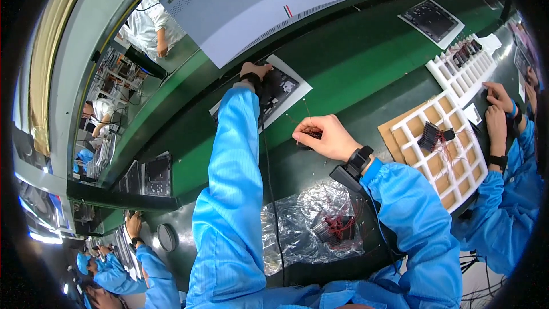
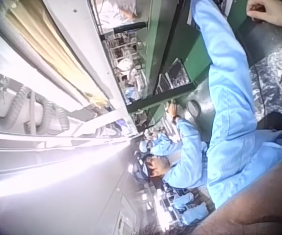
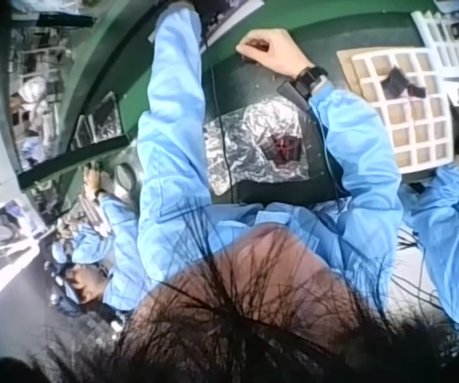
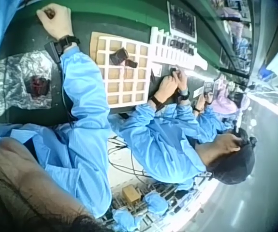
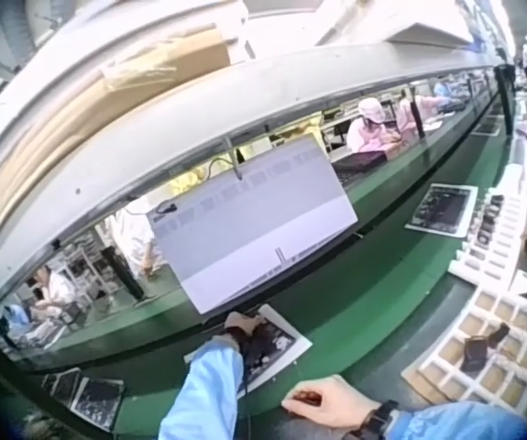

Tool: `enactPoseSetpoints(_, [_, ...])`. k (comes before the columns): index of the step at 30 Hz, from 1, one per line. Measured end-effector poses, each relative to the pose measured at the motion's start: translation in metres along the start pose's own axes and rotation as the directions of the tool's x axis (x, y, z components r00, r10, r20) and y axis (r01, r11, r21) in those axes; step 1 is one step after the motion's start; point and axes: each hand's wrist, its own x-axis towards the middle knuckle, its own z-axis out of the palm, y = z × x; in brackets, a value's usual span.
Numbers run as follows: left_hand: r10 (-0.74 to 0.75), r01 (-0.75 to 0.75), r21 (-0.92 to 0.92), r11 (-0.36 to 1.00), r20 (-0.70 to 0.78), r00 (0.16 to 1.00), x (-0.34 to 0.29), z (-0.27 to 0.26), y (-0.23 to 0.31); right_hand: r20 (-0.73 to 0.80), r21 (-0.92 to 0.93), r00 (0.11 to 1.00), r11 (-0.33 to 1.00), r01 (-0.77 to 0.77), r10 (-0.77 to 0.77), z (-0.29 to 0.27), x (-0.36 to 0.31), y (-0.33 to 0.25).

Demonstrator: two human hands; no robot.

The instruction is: Assembling electronic components and wiring them together at a factory workbench.

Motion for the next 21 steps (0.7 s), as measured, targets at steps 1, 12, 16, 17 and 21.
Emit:
enactPoseSetpoints(1, [0.001,0.003,-0.054,0.999,0.076,0.997,0.001,0.006,0.007,-0.013,0.003,1.000,1.000,-0.014,0.014,-0.004,-0.001,0.004])
enactPoseSetpoints(12, [-0.133,0.129,-0.035,0.991,-0.235,0.963,0.006,0.030,0.002,-0.025,-0.025,0.999,0.999,-0.042,0.041,-0.009,-0.002,0.007])
enactPoseSetpoints(16, [-0.110,0.112,-0.184,0.977,0.017,0.994,-0.020,-0.020,-0.004,-0.009,-0.003,1.000,1.000,0.010,-0.010,-0.001,0.000,0.002])
enactPoseSetpoints(17, [-0.092,0.119,-0.313,0.942,0.099,0.991,-0.022,-0.028,-0.011,-0.002,0.003,1.000,1.000,0.018,-0.018,0.002,0.001,-0.001])
enactPoseSetpoints(21, [-0.068,0.121,-0.393,0.912,0.147,0.987,-0.016,-0.048,-0.037,0.028,0.003,0.999,0.999,0.036,-0.036,0.008,0.003,-0.008])
